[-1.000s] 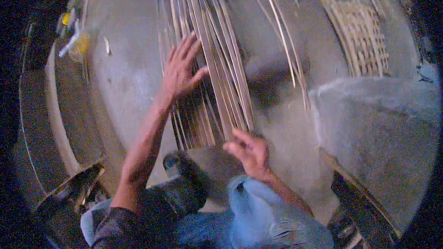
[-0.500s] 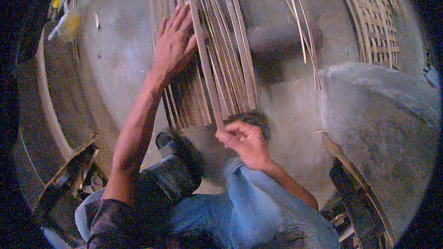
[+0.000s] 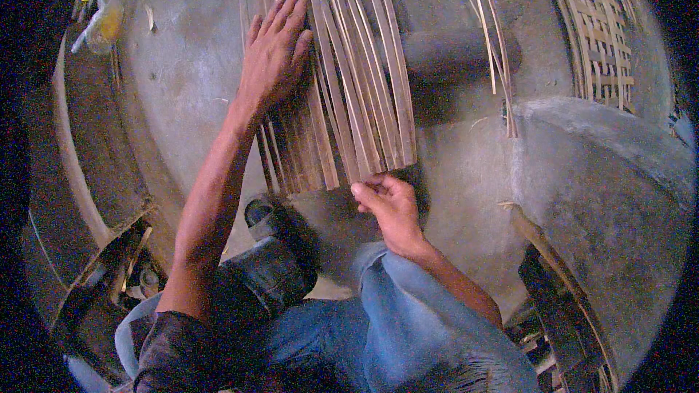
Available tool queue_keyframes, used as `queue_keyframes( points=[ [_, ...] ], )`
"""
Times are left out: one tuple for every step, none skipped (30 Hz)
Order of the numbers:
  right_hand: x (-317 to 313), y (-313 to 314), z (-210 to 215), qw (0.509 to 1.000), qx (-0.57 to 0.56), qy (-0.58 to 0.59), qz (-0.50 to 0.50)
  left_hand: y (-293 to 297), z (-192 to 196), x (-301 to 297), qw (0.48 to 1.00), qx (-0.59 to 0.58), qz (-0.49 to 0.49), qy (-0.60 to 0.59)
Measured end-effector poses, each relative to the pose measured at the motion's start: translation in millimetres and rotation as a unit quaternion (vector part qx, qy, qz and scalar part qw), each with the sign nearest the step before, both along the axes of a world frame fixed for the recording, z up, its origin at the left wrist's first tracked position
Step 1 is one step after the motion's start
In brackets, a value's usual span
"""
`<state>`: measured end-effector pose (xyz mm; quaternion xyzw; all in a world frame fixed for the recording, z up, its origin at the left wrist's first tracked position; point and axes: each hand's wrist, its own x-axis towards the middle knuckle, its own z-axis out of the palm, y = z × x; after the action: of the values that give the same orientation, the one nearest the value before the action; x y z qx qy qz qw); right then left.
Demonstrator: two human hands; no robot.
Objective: The person sits on the floor and arranges thin bamboo strips in parallel rows on a cylindrical roller. They repeatedly pick up individual strips, align them, and place them back into the bundle, maintaining even spacing throughout the process.
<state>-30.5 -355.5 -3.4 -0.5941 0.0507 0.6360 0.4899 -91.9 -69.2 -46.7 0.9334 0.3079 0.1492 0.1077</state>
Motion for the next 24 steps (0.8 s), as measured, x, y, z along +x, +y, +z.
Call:
queue_keyframes(
  points=[
    [0, -6, -1, 0.999, 0.016, 0.034, 0.002, -1, -1, 0, 1.0, -0.007, 0.008, -0.013],
    [1, -9, -1, 0.997, 0.032, 0.066, 0.004, -2, -1, 0, 0.999, -0.015, 0.015, -0.027],
    [-1, -9, -2, 0.996, 0.04, 0.077, 0.004, -2, -1, 0, 1.0, -0.009, 0.014, -0.022],
    [-4, -7, -1, 0.995, 0.049, 0.089, 0.004, 0, -1, -1, 1.0, -0.004, 0.012, -0.017],
    [-6, -7, -1, 0.993, 0.056, 0.101, 0.003, 0, 0, -1, 1.0, 0.001, 0.011, -0.011],
    [-5, -6, -3, 0.992, 0.043, 0.118, -0.011, 0, 0, -1, 1.0, 0.002, 0.009, -0.006],
    [-3, -4, -6, 0.99, 0.029, 0.134, -0.025, 0, 1, 0, 1.0, 0.002, 0.008, -0.002],
    [-3, -2, -8, 0.988, 0.016, 0.152, -0.039, 1, 2, -1, 1.0, 0.004, 0.007, 0.003],
    [-2, -2, -8, 0.985, 0.023, 0.167, -0.038, 2, 1, -2, 1.0, -0.001, 0.008, -0.001],
    [-2, -1, -7, 0.982, 0.03, 0.182, -0.036, 2, 0, -3, 1.0, -0.007, 0.01, -0.006],
    [-2, -1, -7, 0.979, 0.038, 0.197, -0.034, 3, 0, -4, 1.0, -0.013, 0.012, -0.01],
    [-3, 0, -7, 0.979, 0.041, 0.195, -0.036, 3, -1, -5, 1.0, -0.015, 0.012, -0.013],
    [-5, 1, -6, 0.98, 0.044, 0.193, -0.038, 4, -1, -5, 1.0, -0.017, 0.011, -0.017],
    [-6, 2, -6, 0.98, 0.047, 0.189, -0.04, 4, -1, -5, 1.0, -0.019, 0.009, -0.022],
    [-6, 1, -8, 0.979, 0.038, 0.196, -0.039, 4, -2, -5, 0.999, -0.019, 0.008, -0.025],
    [-6, -1, -11, 0.978, 0.029, 0.203, -0.037, 4, -3, -5, 0.999, -0.018, 0.006, -0.028],
    [-6, 0, -12, 0.977, 0.021, 0.21, -0.035, 4, -3, -5, 0.999, -0.017, 0.005, -0.031],
    [-7, 0, -12, 0.973, 0.027, 0.225, -0.045, 5, -4, -6, 0.999, -0.02, 0.006, -0.031],
    [-7, 2, -11, 0.969, 0.033, 0.24, -0.055, 7, -4, -6, 0.999, -0.022, 0.006, -0.031],
    [-7, 3, -10, 0.964, 0.038, 0.255, -0.066, 7, -4, -5, 0.999, -0.025, 0.006, -0.031],
    [-6, 2, -12, 0.965, 0.041, 0.249, -0.067, 7, -4, -5, 0.999, -0.028, 0.004, -0.028],
    [-5, 1, -16, 0.966, 0.044, 0.243, -0.068, 7, -3, -4, 0.999, -0.03, 0.003, -0.024],
    [-4, 0, -18, 0.968, 0.048, 0.238, -0.069, 8, -2, -5, 0.999, -0.032, 0.002, -0.021],
    [-5, -1, -19, 0.976, 0.032, 0.203, -0.073, 8, -3, -4, 0.999, -0.027, 0.004, -0.017]
  ],
)
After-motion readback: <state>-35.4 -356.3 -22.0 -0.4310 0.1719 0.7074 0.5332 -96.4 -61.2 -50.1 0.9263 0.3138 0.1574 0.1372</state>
